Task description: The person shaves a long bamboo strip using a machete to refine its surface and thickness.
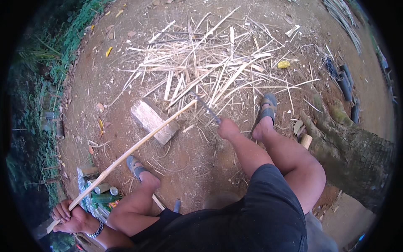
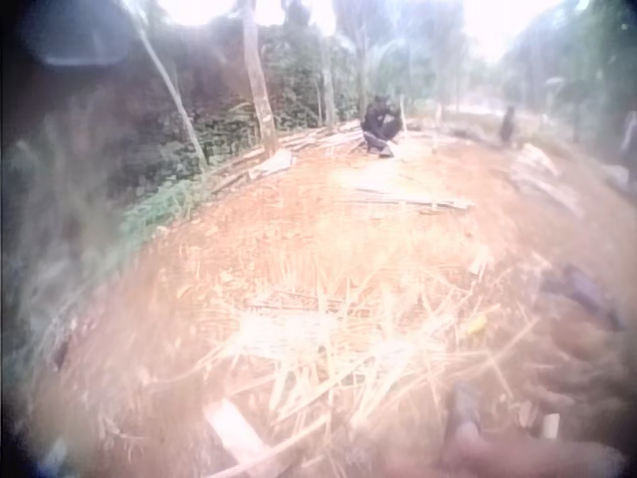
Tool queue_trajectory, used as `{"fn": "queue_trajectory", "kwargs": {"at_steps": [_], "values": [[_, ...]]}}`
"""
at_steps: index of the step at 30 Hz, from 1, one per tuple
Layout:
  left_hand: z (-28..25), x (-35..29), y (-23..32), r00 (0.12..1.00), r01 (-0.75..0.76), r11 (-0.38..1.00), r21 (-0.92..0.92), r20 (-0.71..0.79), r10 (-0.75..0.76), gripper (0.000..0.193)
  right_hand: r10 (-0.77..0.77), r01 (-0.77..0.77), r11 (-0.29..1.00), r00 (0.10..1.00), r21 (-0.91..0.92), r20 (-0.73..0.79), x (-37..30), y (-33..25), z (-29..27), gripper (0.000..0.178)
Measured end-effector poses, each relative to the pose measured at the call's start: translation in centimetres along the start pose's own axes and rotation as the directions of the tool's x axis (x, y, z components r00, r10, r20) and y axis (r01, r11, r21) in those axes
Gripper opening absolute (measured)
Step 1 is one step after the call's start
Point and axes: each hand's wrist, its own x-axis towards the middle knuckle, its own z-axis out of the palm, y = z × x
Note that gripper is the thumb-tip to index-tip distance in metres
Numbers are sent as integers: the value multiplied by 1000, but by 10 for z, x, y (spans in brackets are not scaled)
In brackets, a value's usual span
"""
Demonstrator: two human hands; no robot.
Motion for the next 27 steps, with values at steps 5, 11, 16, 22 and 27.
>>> {"fn": "queue_trajectory", "kwargs": {"at_steps": [5, 11, 16, 22, 27], "values": [[2, 7, 0, 999, 33, 999, 2, -27, -32, 62, -53, 61, 988, 997, 142, -57, -11, -17, 32, 31], [11, -2, 0, 998, -53, 999, -6, -39, 52, 47, 146, -125, 975, 984, 182, -104, 45, 20, 65, 33], [34, -10, -11, 999, -40, 999, 11, 18, 40, 56, 151, -115, 946, 984, 302, -96, 0, 12, 40, 32], [37, -18, 0, 979, -121, 993, 0, 164, 120, 59, 75, 1, 935, 977, 354, -201, -83, -34, 25, 26], [42, -34, 5, 979, -107, 992, -70, 166, 118, 57, -163, 219, 929, 966, 299, -202, -134, -71, 7, 21]]}}
